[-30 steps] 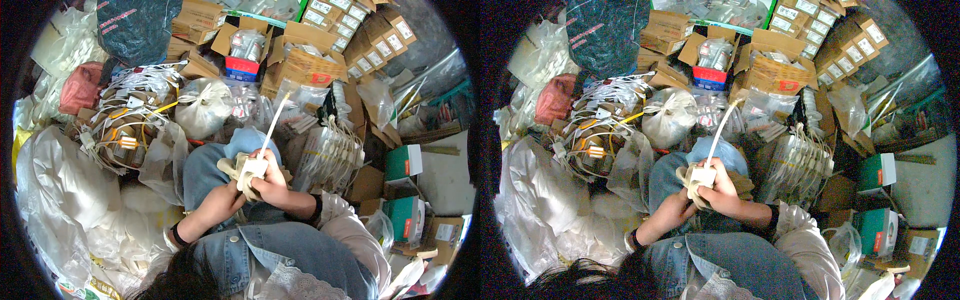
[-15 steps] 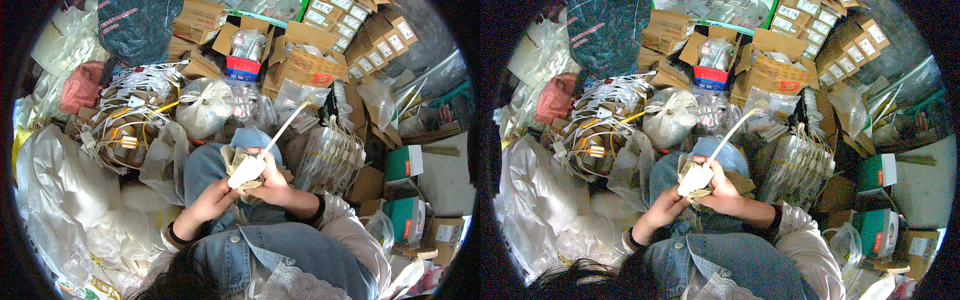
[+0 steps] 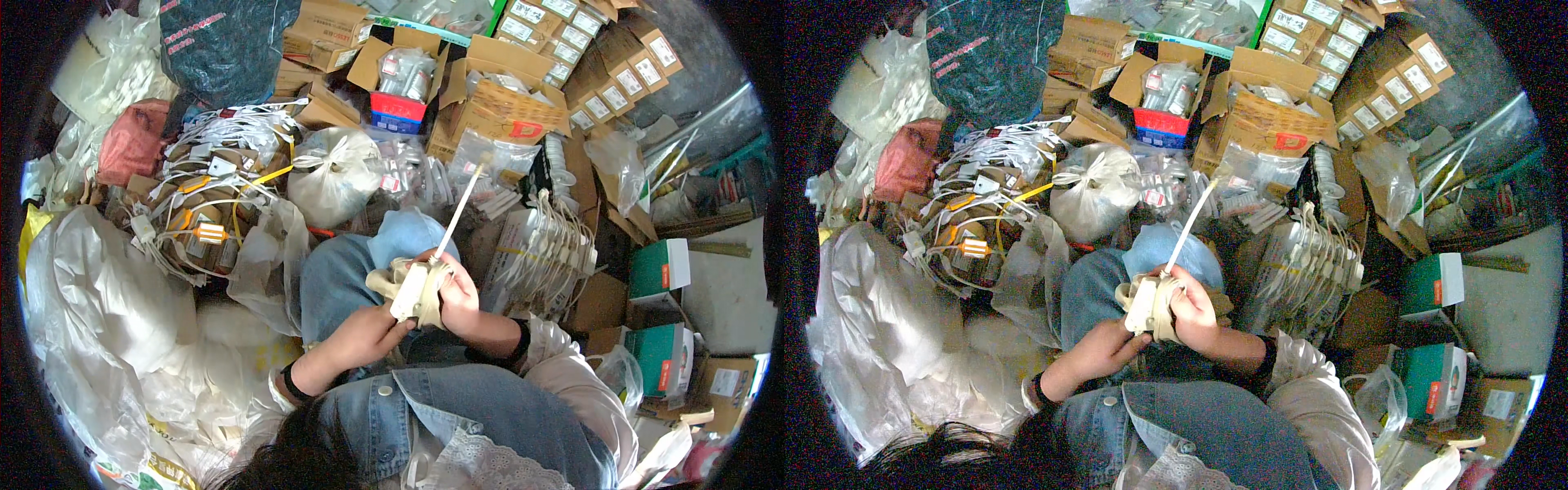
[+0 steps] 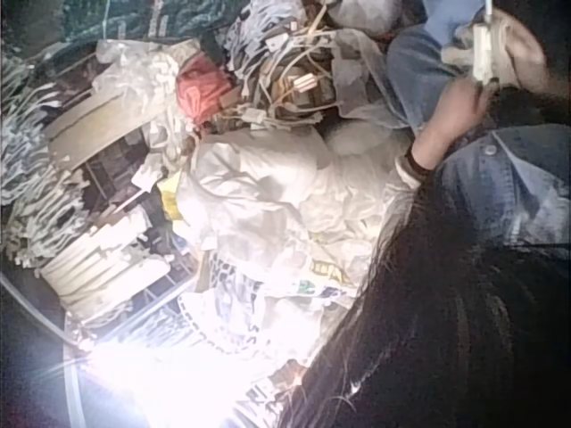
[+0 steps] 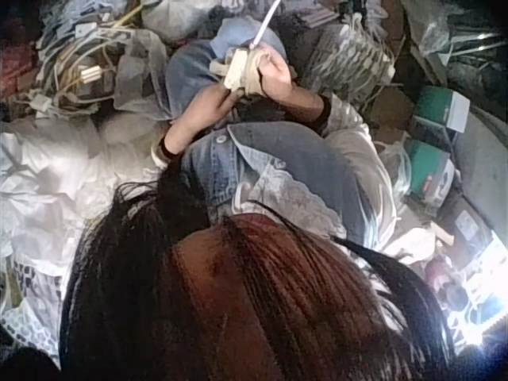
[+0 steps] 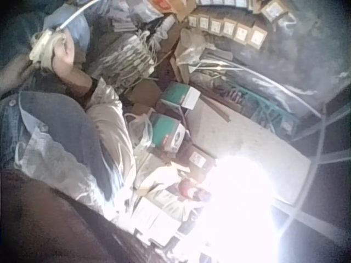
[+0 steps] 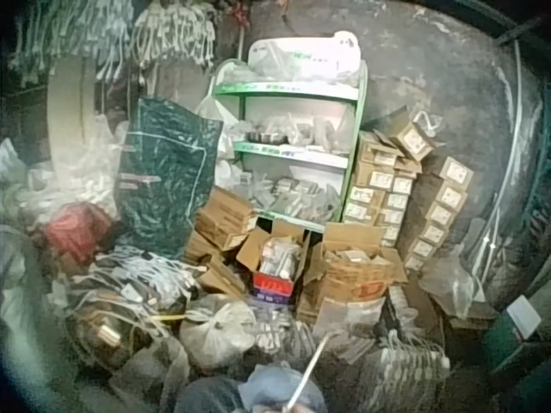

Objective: Inspecting and cleaning a electronic adapter and cord in a warehouse setting.

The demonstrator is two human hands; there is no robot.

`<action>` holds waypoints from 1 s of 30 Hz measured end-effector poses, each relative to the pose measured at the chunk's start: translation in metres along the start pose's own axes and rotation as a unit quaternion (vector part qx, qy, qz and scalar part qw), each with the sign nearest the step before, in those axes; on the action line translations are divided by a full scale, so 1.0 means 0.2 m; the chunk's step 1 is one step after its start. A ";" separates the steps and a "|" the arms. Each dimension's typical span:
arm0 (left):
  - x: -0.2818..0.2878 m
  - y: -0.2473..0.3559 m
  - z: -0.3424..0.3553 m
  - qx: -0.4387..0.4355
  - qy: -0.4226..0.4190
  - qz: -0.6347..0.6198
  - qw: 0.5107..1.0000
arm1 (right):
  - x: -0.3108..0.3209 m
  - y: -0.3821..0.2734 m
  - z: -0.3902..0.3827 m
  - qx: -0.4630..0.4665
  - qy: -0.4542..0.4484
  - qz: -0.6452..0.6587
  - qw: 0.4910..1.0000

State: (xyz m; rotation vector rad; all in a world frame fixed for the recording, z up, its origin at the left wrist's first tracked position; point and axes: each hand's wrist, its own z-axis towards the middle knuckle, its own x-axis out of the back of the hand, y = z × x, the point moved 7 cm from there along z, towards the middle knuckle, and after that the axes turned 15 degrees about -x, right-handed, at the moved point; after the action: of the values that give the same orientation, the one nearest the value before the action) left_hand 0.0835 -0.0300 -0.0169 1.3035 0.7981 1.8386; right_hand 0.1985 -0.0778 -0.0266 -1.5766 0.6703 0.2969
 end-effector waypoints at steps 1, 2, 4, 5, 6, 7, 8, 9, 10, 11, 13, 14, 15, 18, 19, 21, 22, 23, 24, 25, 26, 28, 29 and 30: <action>0.02 0.02 0.00 -0.028 0.031 -0.031 0.999 | -0.02 -0.01 0.01 0.007 -0.016 -0.021 1.000; 0.02 -0.04 -0.02 0.050 0.058 -0.183 0.980 | -0.03 -0.01 0.01 0.002 -0.025 -0.029 0.999; -0.03 -0.11 -0.08 0.203 0.087 -0.467 0.856 | -0.06 -0.04 0.01 0.024 -0.020 -0.080 0.996; -0.01 -0.10 -0.08 0.194 0.101 -0.482 0.849 | -0.07 -0.05 0.02 0.009 -0.044 -0.061 0.997; -0.01 -0.10 -0.08 0.201 0.102 -0.557 0.799 | -0.09 -0.06 0.02 0.003 -0.049 -0.094 0.994; -0.01 -0.08 -0.08 0.198 0.102 -0.629 0.745 | -0.09 -0.07 0.01 -0.006 -0.044 -0.131 0.990; -0.01 -0.06 -0.08 0.194 0.102 -0.698 0.682 | -0.10 -0.08 0.01 -0.004 -0.037 -0.173 0.984; 0.01 -0.08 -0.08 0.188 0.097 -0.651 0.729 | -0.10 -0.08 0.01 -0.013 -0.028 -0.204 0.979; 0.02 -0.09 -0.08 0.181 0.093 -0.603 0.771 | -0.10 -0.07 0.02 -0.022 -0.023 -0.202 0.979; 0.03 -0.10 -0.08 0.173 0.088 -0.552 0.811 | -0.10 -0.08 0.02 -0.019 -0.018 -0.211 0.977; 0.03 -0.12 -0.08 0.166 0.104 -0.494 0.847 | -0.09 -0.05 0.02 -0.049 -0.011 -0.185 0.981; 0.03 -0.12 -0.08 0.155 0.106 -0.497 0.847 | -0.08 -0.02 0.02 -0.083 -0.010 -0.151 0.985; 0.03 -0.13 -0.07 0.143 0.106 -0.500 0.848 | -0.07 0.00 0.01 -0.108 -0.007 -0.130 0.986; 0.01 -0.16 -0.07 0.141 0.118 -0.485 0.855 | -0.07 -0.04 0.00 -0.008 0.063 -0.291 0.955; 0.00 -0.16 -0.07 0.146 0.122 -0.482 0.855 | -0.06 -0.06 -0.01 0.031 0.097 -0.330 0.939; -0.01 -0.16 -0.07 0.136 0.123 -0.455 0.871 | -0.07 -0.06 -0.01 0.041 0.082 -0.347 0.933; -0.01 -0.15 -0.07 0.131 0.122 -0.445 0.878 | -0.08 -0.06 -0.01 0.057 0.078 -0.355 0.930; -0.02 -0.14 -0.06 0.130 0.120 -0.449 0.876 | -0.07 -0.05 0.00 0.029 0.047 -0.280 0.958; -0.03 -0.13 -0.07 0.130 0.118 -0.452 0.874 | -0.07 -0.04 0.00 0.012 0.020 -0.203 0.979; -0.04 -0.12 -0.07 0.134 0.111 -0.454 0.874 | -0.07 -0.03 0.01 0.001 -0.011 -0.120 0.993; -0.05 -0.12 -0.07 0.134 0.108 -0.469 0.866 | -0.07 -0.03 0.01 -0.003 -0.006 -0.128 0.992; -0.07 -0.12 -0.08 0.149 0.092 -0.495 0.851 | -0.07 -0.05 0.01 0.020 0.000 -0.146 0.989; -0.07 -0.12 -0.07 0.137 0.090 -0.503 0.849 | -0.07 -0.03 0.01 -0.010 -0.007 -0.107 0.994; -0.07 -0.12 -0.08 0.132 0.087 -0.512 0.844 | -0.07 -0.02 0.01 -0.022 -0.012 -0.080 0.997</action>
State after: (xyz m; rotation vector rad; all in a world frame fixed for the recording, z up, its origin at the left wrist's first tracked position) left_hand 0.0772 -0.0306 -0.0483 0.5968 1.5133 0.9803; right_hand 0.1910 -0.0718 -0.0153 -1.6563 0.5195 0.2130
